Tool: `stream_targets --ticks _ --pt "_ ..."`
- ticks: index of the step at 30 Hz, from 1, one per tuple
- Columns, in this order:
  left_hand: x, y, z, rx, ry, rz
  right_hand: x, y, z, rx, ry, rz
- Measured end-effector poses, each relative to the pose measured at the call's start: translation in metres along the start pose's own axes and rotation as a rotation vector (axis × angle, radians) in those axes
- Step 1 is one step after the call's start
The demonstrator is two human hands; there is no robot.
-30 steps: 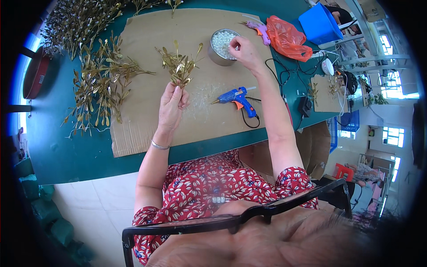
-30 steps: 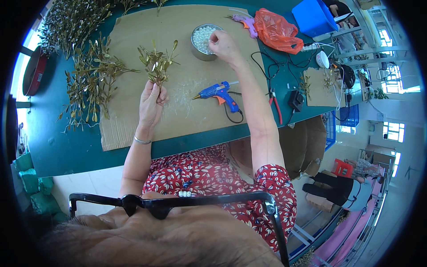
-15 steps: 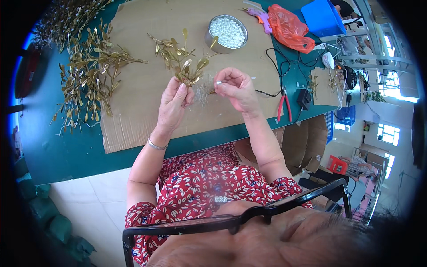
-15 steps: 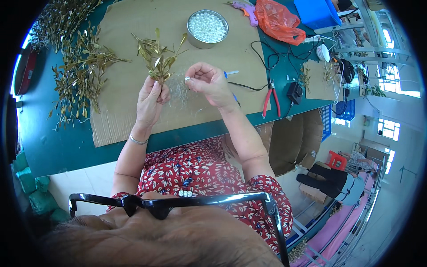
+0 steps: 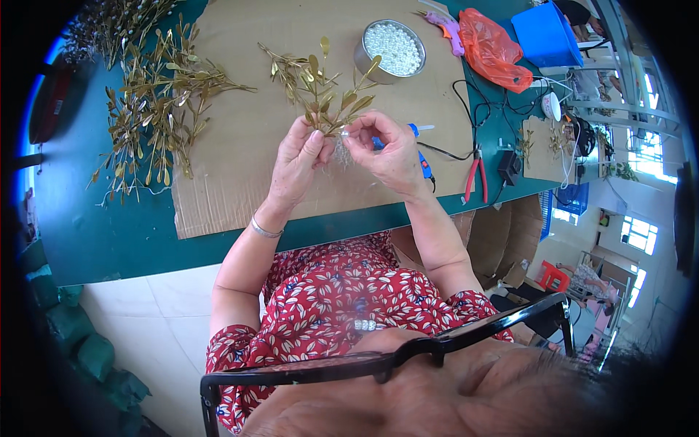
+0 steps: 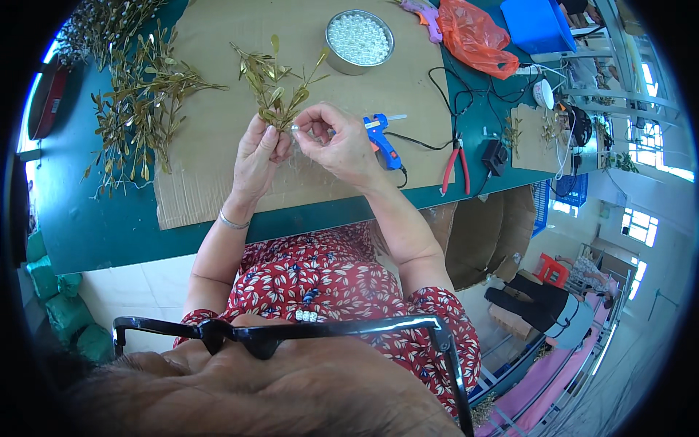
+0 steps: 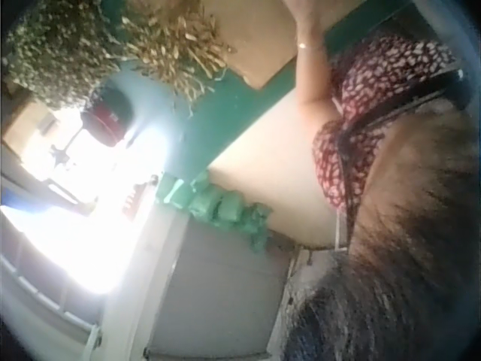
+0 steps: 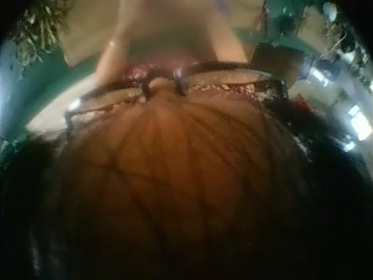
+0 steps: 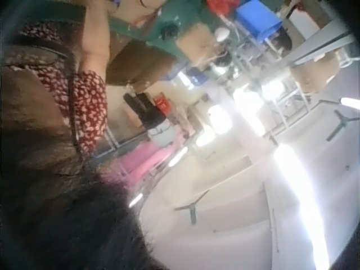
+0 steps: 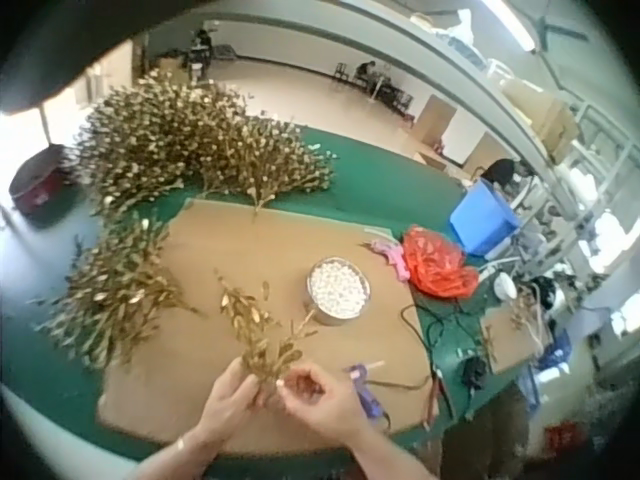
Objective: The person decorates artificial leafy branches by applying adhesive with a hot glue gun and attaching pearl beads to the branches by hand.
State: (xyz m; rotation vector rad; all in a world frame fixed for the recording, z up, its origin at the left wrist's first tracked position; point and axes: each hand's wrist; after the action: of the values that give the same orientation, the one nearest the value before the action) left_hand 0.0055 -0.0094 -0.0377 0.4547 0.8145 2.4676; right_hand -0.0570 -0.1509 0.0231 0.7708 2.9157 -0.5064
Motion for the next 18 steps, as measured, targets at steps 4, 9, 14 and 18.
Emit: stream_targets --ticks 4,9,14,18 --pt "-0.0002 -0.0004 -0.0013 -0.003 0.008 0.002 -0.0004 -0.0002 0.0011 -0.004 -0.003 0.0" --pt "-0.0009 -0.0015 -0.0025 -0.037 0.025 -0.006 -0.0011 -0.0005 -0.0012 0.021 -0.024 0.008" --pt "0.0004 -0.0002 -0.0013 -0.064 0.03 0.011 -0.0004 -0.0016 -0.0014 0.01 -0.037 -0.003" --pt "0.0002 -0.0012 0.0008 -0.104 0.048 0.009 0.0 -0.0028 0.0031 -0.068 -0.046 0.0"
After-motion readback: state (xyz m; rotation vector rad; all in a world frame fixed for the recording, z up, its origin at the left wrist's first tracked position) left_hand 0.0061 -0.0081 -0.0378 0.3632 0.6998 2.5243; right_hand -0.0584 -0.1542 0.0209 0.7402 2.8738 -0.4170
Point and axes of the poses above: each hand's wrist, its own x-axis away from the middle knuckle, its own y-axis out of the palm, z = x × y, and after that the axes turned 12 degrees about z, right-handed
